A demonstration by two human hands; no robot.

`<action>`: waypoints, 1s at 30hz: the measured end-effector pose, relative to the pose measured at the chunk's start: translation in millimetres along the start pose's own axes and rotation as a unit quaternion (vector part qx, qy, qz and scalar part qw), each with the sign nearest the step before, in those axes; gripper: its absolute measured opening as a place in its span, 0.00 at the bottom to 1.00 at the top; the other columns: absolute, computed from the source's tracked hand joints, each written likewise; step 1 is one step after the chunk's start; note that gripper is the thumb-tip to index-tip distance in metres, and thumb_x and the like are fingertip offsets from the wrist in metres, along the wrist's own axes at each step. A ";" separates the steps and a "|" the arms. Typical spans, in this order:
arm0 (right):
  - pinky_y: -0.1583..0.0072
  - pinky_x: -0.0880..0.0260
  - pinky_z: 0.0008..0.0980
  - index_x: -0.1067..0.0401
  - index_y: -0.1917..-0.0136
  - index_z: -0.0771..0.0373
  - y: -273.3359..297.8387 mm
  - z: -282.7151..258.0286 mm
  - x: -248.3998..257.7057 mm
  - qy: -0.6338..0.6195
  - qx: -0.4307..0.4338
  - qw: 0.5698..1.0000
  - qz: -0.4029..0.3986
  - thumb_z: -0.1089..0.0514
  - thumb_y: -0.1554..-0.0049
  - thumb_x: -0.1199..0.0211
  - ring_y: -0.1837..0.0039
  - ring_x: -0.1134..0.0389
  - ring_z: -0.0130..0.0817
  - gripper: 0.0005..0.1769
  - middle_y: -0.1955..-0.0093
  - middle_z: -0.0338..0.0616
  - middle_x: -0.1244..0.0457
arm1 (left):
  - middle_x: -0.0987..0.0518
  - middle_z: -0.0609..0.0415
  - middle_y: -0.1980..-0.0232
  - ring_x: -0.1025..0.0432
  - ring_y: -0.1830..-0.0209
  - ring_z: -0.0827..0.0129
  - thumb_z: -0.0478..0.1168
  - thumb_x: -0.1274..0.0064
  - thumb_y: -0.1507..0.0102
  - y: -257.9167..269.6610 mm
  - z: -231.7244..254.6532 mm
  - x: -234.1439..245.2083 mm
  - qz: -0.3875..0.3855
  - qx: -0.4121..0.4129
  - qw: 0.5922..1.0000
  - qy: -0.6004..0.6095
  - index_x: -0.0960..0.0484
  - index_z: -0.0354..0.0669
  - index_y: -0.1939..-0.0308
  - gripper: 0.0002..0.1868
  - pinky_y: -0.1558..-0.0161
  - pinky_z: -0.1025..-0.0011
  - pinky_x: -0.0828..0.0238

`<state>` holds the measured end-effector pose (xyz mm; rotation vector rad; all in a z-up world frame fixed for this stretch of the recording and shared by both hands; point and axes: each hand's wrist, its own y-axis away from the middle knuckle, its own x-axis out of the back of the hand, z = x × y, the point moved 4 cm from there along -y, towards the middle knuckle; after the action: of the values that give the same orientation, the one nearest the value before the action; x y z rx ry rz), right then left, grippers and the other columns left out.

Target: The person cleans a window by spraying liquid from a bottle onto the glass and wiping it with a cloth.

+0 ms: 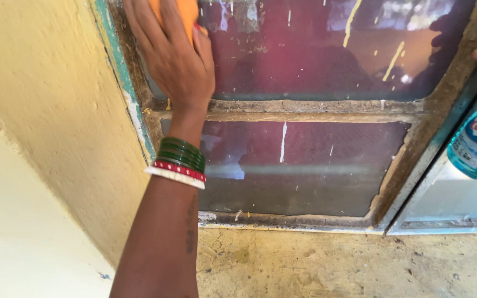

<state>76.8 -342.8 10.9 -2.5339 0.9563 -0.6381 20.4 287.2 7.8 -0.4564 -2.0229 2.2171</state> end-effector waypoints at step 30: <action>0.54 0.29 0.46 0.45 0.27 0.62 -10.8 -45.9 -143.1 0.265 0.018 0.919 0.293 0.48 0.39 0.48 0.60 0.35 0.43 0.30 0.41 0.66 0.39 | 0.43 0.38 0.21 0.51 0.19 0.41 0.41 0.42 0.34 6.3 92.0 -12.8 -0.083 -0.105 0.983 0.127 0.37 0.44 0.24 0.35 0.18 0.46 0.50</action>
<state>-37.5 -244.6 13.7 -1.8929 1.7640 -1.1404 6.7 195.1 9.9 -0.5374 -2.0785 1.7608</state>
